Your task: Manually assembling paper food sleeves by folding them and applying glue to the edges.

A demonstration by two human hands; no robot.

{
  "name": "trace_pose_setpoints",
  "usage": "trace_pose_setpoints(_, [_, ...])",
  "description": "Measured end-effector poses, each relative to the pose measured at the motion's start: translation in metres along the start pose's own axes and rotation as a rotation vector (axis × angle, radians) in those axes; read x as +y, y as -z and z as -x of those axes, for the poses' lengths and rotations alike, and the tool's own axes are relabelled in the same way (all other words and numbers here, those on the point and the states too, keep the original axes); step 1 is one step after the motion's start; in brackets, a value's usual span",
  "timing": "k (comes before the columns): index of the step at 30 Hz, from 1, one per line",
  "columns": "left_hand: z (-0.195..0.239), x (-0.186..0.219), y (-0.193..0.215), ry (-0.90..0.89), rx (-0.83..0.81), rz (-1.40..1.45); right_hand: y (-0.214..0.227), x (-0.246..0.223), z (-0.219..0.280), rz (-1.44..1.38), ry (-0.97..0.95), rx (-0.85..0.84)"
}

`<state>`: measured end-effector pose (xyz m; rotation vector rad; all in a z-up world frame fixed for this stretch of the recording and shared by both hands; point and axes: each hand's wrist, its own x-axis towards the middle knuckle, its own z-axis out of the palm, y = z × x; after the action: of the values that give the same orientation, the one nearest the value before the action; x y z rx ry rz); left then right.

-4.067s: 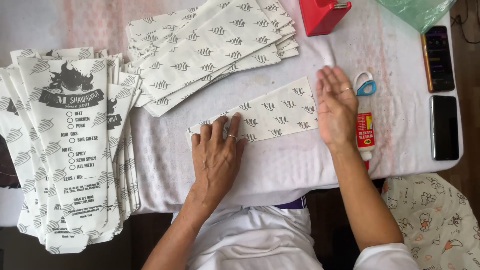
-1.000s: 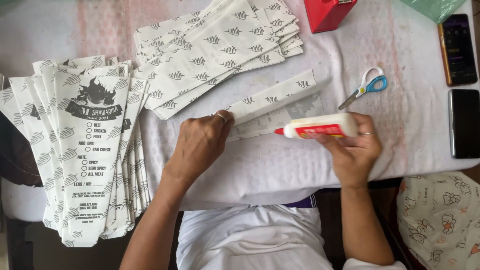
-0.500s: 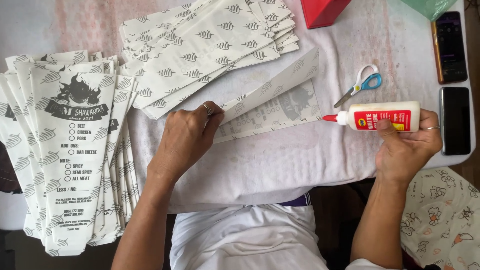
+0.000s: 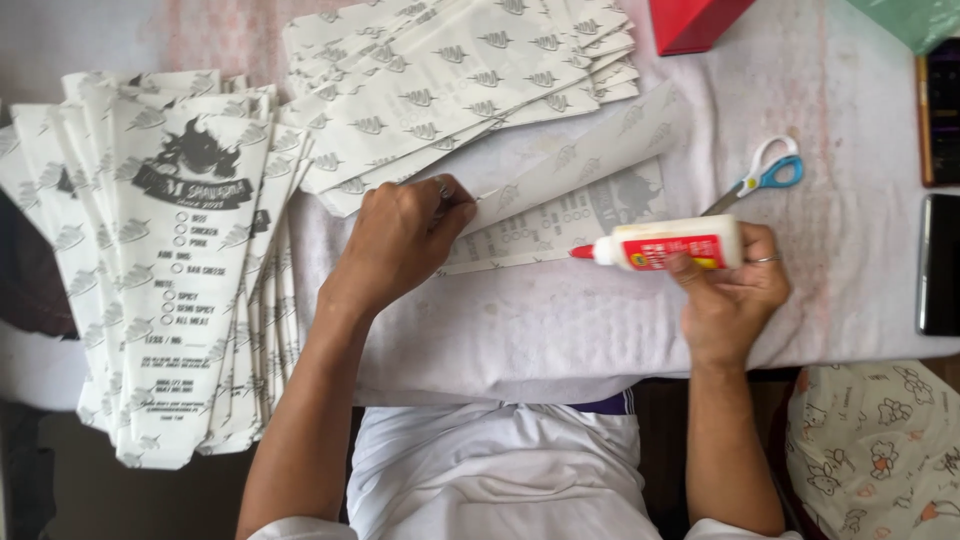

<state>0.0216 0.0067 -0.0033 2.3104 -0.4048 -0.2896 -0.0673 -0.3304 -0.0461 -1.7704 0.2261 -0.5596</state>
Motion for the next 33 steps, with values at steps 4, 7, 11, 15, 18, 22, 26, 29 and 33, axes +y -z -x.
trace_pose_setpoints(4, [-0.008,-0.008,0.000,0.055,-0.008,0.059,-0.054,-0.023,0.020,-0.064,-0.063,-0.100])
trace_pose_setpoints(7, [-0.011,-0.012,0.000,0.077,-0.004,0.124,-0.086,-0.032,0.030,-0.050,-0.076,-0.201])
trace_pose_setpoints(11, [-0.012,-0.015,-0.001,-0.019,0.100,0.218,-0.118,-0.025,0.039,-0.225,0.015,-0.275])
trace_pose_setpoints(15, [-0.004,-0.013,0.000,-0.029,0.066,0.220,-0.124,-0.019,0.042,-0.374,-0.083,-0.212])
trace_pose_setpoints(18, [0.017,0.010,0.006,-0.101,0.035,0.191,-0.047,0.034,0.006,-0.470,-0.098,-0.011])
trace_pose_setpoints(22, [0.037,-0.003,-0.029,-0.327,0.104,0.014,0.033,-0.012,-0.025,-0.243,0.014,0.077])
trace_pose_setpoints(26, [0.049,-0.006,-0.050,-0.387,0.125,-0.121,0.081,-0.006,-0.027,0.180,-0.220,0.269])
trace_pose_setpoints(29, [0.052,-0.006,-0.056,-0.413,0.166,-0.184,0.084,0.001,-0.027,0.418,-0.194,0.222])
trace_pose_setpoints(33, [0.055,-0.003,-0.055,-0.443,0.164,-0.267,0.069,-0.003,-0.022,1.051,0.562,0.052])
